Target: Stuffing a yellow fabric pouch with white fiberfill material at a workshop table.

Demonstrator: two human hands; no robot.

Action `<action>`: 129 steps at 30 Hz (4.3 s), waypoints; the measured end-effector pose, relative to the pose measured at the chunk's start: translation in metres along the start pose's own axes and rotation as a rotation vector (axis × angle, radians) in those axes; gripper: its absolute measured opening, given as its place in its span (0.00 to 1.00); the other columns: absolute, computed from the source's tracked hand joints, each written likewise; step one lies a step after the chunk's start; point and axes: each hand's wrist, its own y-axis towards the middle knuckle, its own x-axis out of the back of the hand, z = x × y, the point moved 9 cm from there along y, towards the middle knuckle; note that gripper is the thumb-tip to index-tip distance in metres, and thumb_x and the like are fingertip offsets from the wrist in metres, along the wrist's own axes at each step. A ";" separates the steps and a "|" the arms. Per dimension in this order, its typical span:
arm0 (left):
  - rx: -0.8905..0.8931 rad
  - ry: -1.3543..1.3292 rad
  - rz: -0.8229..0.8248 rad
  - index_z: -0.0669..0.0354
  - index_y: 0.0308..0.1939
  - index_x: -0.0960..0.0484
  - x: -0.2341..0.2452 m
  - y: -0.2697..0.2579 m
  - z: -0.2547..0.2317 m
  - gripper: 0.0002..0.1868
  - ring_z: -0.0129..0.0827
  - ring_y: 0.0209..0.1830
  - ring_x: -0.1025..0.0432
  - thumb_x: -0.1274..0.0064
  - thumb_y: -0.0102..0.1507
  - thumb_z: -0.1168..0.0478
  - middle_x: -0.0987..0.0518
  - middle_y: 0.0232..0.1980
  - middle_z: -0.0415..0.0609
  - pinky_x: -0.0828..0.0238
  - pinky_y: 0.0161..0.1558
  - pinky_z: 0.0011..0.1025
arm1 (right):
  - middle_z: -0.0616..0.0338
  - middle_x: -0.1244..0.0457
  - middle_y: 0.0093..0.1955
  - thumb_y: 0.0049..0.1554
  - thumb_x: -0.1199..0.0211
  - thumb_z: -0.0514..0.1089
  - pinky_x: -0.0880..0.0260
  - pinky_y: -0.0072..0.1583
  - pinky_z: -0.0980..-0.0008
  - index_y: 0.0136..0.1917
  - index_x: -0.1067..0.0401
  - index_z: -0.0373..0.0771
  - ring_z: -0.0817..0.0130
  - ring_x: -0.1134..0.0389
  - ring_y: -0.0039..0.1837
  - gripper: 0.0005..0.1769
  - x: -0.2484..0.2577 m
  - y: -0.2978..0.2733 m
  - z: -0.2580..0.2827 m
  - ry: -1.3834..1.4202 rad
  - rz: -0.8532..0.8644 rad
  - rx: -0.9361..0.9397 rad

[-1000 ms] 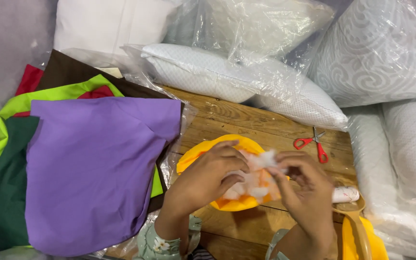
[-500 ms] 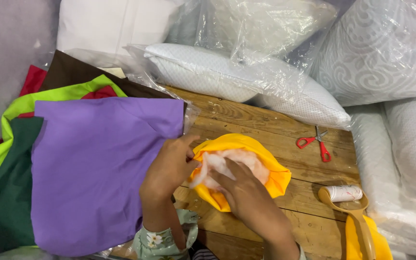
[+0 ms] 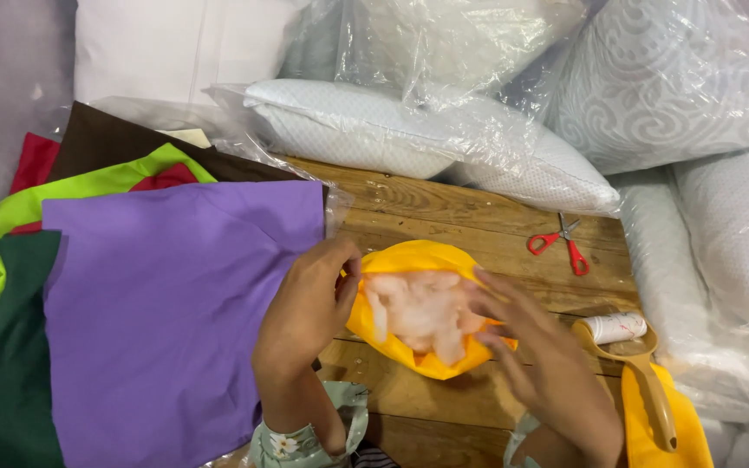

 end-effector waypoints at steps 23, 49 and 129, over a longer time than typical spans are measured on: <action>-0.070 -0.138 -0.065 0.53 0.58 0.20 0.015 0.004 0.012 0.26 0.39 0.57 0.27 0.47 0.56 0.70 0.26 0.54 0.48 0.36 0.63 0.33 | 0.47 0.31 0.63 0.64 0.44 0.39 0.24 0.59 0.54 0.64 0.29 0.37 0.56 0.29 0.64 0.16 -0.069 -0.068 -0.197 1.954 -0.469 -0.362; -0.179 -0.188 0.046 0.55 0.50 0.10 -0.013 -0.001 -0.026 0.18 0.36 0.55 0.27 0.50 0.60 0.63 0.26 0.51 0.47 0.36 0.60 0.30 | 0.42 0.39 0.59 0.54 0.35 0.24 0.30 0.51 0.75 0.40 0.23 0.42 0.68 0.33 0.56 0.13 0.040 -0.070 -0.054 -0.023 -0.939 -0.125; -0.261 0.143 0.134 0.55 0.45 0.10 -0.049 0.000 -0.031 0.14 0.46 0.65 0.32 0.39 0.56 0.66 0.25 0.63 0.55 0.38 0.66 0.39 | 0.56 0.38 0.69 0.58 0.45 0.44 0.42 0.67 0.51 0.64 0.25 0.48 0.52 0.41 0.70 0.21 -0.054 0.002 -0.030 -0.218 0.040 -0.033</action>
